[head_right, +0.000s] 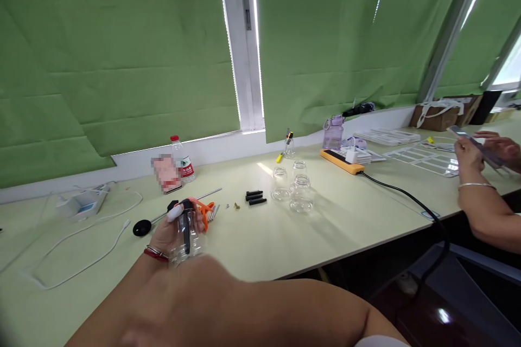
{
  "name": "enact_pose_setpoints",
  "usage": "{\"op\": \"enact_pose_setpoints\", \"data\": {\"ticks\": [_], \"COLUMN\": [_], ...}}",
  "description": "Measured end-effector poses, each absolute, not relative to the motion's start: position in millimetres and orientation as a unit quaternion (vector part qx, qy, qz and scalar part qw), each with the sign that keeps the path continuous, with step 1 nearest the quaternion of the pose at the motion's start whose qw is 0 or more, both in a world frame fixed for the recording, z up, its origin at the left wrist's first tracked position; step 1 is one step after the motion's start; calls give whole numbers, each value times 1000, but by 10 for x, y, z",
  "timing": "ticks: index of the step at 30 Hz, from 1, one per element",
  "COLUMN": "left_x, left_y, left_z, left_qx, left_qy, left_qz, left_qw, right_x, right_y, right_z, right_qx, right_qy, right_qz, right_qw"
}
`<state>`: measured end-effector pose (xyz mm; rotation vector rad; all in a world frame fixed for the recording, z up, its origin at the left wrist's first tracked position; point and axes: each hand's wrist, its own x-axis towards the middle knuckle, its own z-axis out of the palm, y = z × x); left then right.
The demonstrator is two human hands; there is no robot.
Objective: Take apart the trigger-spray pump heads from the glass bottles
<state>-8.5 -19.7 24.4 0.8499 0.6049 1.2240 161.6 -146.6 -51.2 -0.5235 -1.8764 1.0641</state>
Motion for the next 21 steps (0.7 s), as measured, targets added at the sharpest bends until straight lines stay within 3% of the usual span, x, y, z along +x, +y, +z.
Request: {"op": "enact_pose_setpoints", "data": {"ticks": [3,5,8,10,17,21], "left_x": [-68,-32,44,88,198,309], "left_y": [-210,-217,-237,-262,-440,-610], "left_z": [283,300,322,351,594,655], "left_qx": [353,349,375,415,509,516], "left_qy": [243,214,180,185,413,483], "left_qz": [595,627,643,630,570,540], "left_qw": [680,663,643,630,496,456], "right_x": [1776,1841,1846,1836,2114,2267], "right_y": [-883,-697,-641,-646,-543,-569], "right_z": [34,194,225,193,174,174], "right_qx": [-284,-332,-280,-228,-243,-282], "right_qy": [-706,-623,-471,-407,-396,-464], "right_qz": [452,535,722,780,818,766], "right_qw": [466,465,422,418,339,344]}}
